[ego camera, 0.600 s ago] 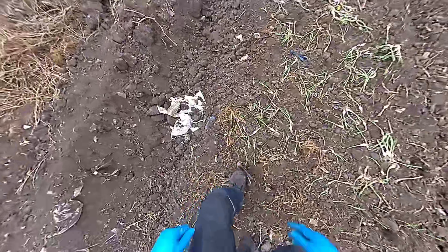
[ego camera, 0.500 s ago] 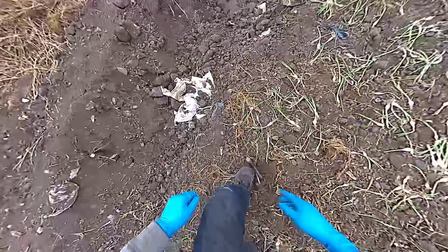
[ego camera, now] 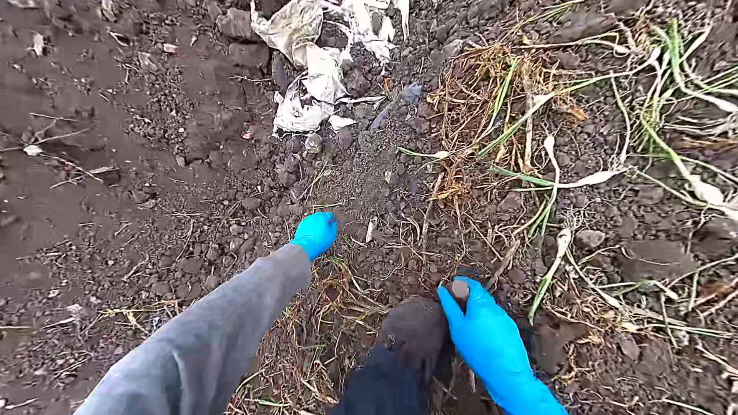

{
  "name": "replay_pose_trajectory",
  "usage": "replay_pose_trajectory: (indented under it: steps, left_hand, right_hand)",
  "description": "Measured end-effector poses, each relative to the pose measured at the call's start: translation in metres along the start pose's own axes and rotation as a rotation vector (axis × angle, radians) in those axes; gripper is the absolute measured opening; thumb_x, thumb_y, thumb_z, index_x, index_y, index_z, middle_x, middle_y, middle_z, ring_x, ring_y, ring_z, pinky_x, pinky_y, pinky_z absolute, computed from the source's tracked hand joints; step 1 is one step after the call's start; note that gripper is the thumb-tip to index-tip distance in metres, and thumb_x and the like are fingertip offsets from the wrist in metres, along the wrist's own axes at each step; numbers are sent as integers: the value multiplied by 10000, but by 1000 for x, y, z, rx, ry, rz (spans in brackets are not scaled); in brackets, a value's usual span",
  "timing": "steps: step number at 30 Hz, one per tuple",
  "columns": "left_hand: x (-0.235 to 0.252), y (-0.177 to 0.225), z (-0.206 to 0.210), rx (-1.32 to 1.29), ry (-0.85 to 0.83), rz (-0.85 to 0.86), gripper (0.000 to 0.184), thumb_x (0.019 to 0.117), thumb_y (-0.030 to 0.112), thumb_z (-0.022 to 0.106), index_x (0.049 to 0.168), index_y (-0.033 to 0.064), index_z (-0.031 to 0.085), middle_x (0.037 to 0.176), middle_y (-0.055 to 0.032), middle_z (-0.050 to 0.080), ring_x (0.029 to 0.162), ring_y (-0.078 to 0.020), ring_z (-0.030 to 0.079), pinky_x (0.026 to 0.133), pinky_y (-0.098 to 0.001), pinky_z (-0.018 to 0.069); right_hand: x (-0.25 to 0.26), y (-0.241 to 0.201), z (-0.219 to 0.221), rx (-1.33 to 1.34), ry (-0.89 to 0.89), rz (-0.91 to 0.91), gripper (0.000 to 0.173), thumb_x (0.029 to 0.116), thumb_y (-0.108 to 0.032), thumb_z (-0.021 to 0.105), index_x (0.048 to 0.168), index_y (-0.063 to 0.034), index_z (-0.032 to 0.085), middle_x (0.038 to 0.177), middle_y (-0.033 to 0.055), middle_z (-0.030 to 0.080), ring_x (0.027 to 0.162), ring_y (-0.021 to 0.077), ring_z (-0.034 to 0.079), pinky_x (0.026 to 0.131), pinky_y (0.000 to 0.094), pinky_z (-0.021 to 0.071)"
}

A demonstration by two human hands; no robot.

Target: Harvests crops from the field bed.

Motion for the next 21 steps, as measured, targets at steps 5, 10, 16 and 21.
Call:
replay_pose_trajectory:
  steps: [5, 10, 16, 21]
  left_hand:
    - [-4, 98, -46, -156, 238, 180, 331, 1077, 212, 487, 1284, 93, 716, 1286, -132, 703, 1225, -283, 658, 1078, -533, 494]
    - [60, 250, -75, 149, 262, 613, 336, 998, 198, 624, 1301, 79, 706, 1408, -130, 648, 1420, -305, 512, 1215, -521, 343]
    - [29, 177, -75, -29, 286, 350, 321, 1078, 153, 501, 1303, 35, 698, 1332, -166, 685, 1294, -304, 626, 1137, -540, 451]
    - [-19, 125, -74, -242, 365, 34, 269, 1057, 104, 477, 1100, 33, 733, 999, -146, 738, 888, -288, 710, 831, -559, 564]
  right_hand:
    - [-5, 23, 24, 218, -132, -37, 585, 994, -555, 551, 1437, -173, 567, 935, 81, 750, 824, 263, 739, 759, 518, 593]
    - [-6, 13, -13, 322, -187, -84, 588, 974, -482, 627, 1445, -131, 587, 1040, 108, 765, 929, 283, 746, 834, 523, 586]
    - [-36, 1, -88, 418, -43, -360, 509, 980, -386, 669, 1351, -38, 651, 1006, 133, 771, 833, 255, 753, 720, 460, 619]
    - [0, 16, -20, 338, -278, -199, 582, 970, -479, 639, 1413, -102, 608, 962, 146, 769, 856, 349, 751, 759, 581, 585]
Point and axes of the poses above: each hand's wrist, its own x-axis towards the middle knuckle, its own z-axis out of the palm, y = z × x, the point moved 9 cm from there along x, towards the middle knuckle
